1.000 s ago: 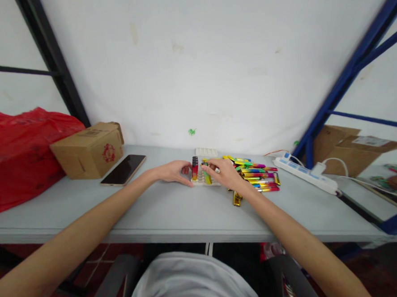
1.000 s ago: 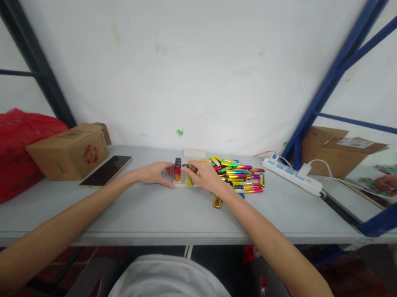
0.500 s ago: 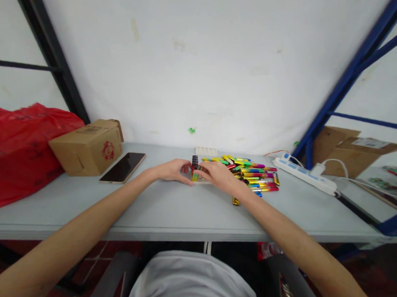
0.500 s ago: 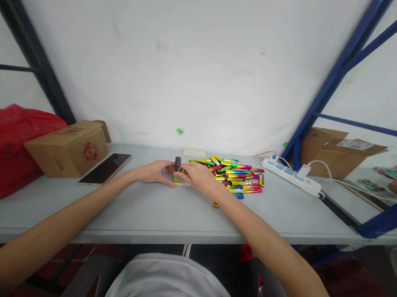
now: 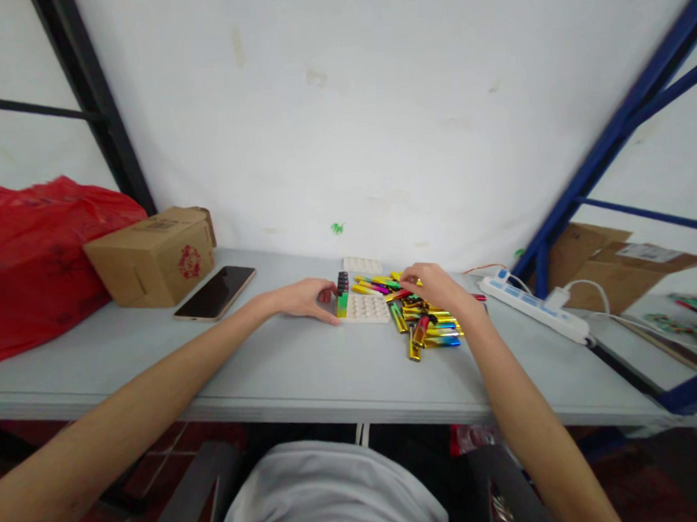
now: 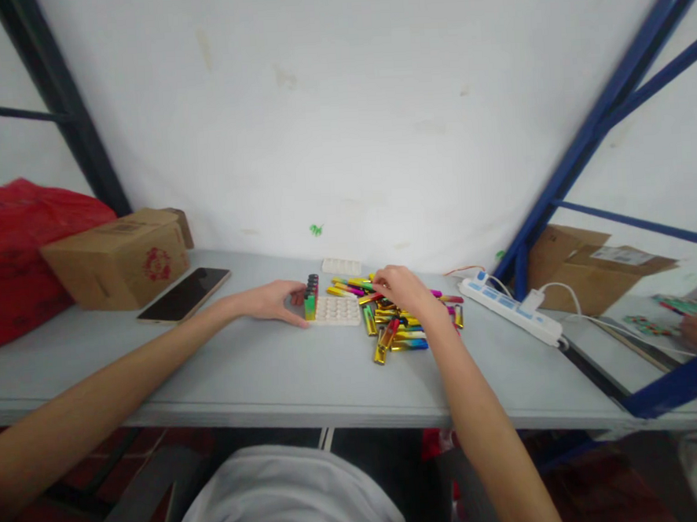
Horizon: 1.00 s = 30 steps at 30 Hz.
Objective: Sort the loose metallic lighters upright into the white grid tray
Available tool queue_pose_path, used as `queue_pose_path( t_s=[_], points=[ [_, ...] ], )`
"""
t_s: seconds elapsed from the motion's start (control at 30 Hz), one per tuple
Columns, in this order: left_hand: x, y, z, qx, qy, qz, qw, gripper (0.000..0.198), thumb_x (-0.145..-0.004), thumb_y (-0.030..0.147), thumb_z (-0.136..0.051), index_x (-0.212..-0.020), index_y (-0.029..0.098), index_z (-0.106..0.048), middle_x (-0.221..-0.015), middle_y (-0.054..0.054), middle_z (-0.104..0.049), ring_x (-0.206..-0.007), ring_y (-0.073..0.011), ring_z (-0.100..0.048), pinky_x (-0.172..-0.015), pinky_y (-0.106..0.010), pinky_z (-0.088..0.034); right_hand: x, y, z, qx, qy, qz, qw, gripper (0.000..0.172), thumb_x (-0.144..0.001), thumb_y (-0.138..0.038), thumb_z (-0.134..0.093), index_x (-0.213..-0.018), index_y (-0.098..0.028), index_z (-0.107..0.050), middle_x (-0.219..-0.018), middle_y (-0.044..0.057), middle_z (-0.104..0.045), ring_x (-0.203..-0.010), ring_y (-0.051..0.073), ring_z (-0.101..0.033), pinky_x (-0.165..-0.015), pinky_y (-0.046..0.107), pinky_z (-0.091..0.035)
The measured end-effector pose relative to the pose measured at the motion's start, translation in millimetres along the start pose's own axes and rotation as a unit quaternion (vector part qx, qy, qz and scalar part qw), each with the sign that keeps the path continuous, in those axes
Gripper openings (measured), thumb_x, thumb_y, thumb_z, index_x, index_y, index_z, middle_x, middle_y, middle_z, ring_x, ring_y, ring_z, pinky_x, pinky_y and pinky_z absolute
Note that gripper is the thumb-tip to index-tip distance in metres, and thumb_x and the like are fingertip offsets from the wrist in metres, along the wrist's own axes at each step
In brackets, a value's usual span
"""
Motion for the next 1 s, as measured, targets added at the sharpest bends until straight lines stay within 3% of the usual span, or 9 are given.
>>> queue_pose_path(
  t_s=[0.2, 0.3, 0.47, 0.63, 0.77, 0.93, 1.0],
  points=[
    [0.7, 2.1, -0.5, -0.019, 0.004, 0.012, 1.000, 0.076, -0.060, 0.072, -0.079, -0.108, 0.015, -0.064, -0.101, -0.008, -0.068, -0.085, -0.0235, -0.062, -0.073, -0.029, -0.046, 7.9, -7.1, -16.2, -0.067, -0.108, -0.052, 0.991, 0.030, -0.094, -0.046, -0.067, -0.089, -0.017, -0.073, -0.086, 0.006, -0.077, -0.075, 0.019, -0.068, -0.067, 0.027, -0.045],
    [-0.9, 3.1, -3.7, -0.035, 0.016, 0.010, 0.999, 0.081, -0.059, 0.074, -0.079, -0.111, 0.014, -0.062, -0.100, -0.009, -0.067, -0.084, -0.0242, -0.061, -0.071, -0.030, -0.046, 5.0, -19.7, -29.9, -0.038, -0.130, -0.030, 0.990, 0.025, -0.092, -0.041, -0.071, -0.097, -0.016, -0.071, -0.093, 0.008, -0.078, -0.083, 0.021, -0.070, -0.072, 0.028, -0.047],
    [-3.2, 3.3, -6.3, -0.023, 0.036, 0.007, 0.999, 0.083, -0.060, 0.075, -0.078, -0.114, 0.014, -0.061, -0.104, -0.009, -0.068, -0.085, -0.0239, -0.062, -0.071, -0.030, -0.046, 4.1, -22.2, -38.6, -0.061, -0.143, -0.027, 0.987, 0.031, -0.096, -0.037, -0.067, -0.117, -0.015, -0.063, -0.094, 0.008, -0.078, -0.087, 0.023, -0.072, -0.077, 0.031, -0.048],
    [-0.3, 4.9, 0.0, -0.015, 0.022, 0.012, 1.000, 0.077, -0.061, 0.073, -0.077, -0.109, 0.014, -0.064, -0.099, -0.008, -0.070, -0.082, -0.0228, -0.061, -0.068, -0.030, -0.045, 8.3, -19.3, -37.0, -0.110, -0.160, -0.014, 0.981, 0.033, -0.093, -0.028, -0.069, -0.122, -0.014, -0.061, -0.091, 0.006, -0.078, -0.082, 0.022, -0.072, -0.073, 0.030, -0.047],
    [3.9, 5.7, 6.0, -0.023, -0.004, 0.010, 1.000, 0.071, -0.064, 0.069, -0.077, -0.107, 0.013, -0.066, -0.096, -0.007, -0.069, -0.081, -0.0222, -0.060, -0.067, -0.029, -0.044, 6.6, -17.8, -43.6, -0.083, -0.151, -0.023, 0.985, 0.041, -0.086, -0.034, -0.076, -0.121, -0.015, -0.063, -0.089, 0.005, -0.076, -0.079, 0.022, -0.070, -0.068, 0.029, -0.045],
    [5.5, 1.3, 6.9, -0.021, -0.024, 0.009, 0.999, 0.070, -0.065, 0.066, -0.077, -0.109, 0.013, -0.065, -0.097, -0.007, -0.069, -0.082, -0.0221, -0.060, -0.070, -0.029, -0.046, 0.2, -23.3, -52.0, -0.073, -0.126, -0.039, 0.989, 0.041, -0.086, -0.021, -0.071, -0.125, -0.013, -0.063, -0.084, 0.004, -0.074, -0.075, 0.019, -0.066, -0.067, 0.027, -0.043],
    [5.5, -0.3, 7.0, -0.019, -0.021, 0.014, 1.000, 0.070, -0.063, 0.066, -0.079, -0.108, 0.014, -0.066, -0.096, -0.007, -0.069, -0.082, -0.0224, -0.061, -0.070, -0.029, -0.046, -2.0, -25.1, -47.5, -0.073, -0.107, -0.042, 0.991, 0.033, -0.084, -0.021, -0.072, -0.116, -0.013, -0.066, -0.086, 0.005, -0.075, -0.076, 0.019, -0.066, -0.068, 0.027, -0.043]
  ],
)
Point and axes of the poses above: each hand's wrist, its own x-axis away from the middle knuckle, its own z-axis out of the back of the hand, y = z × x, the point moved 7 cm from there along -x, towards the middle knuckle
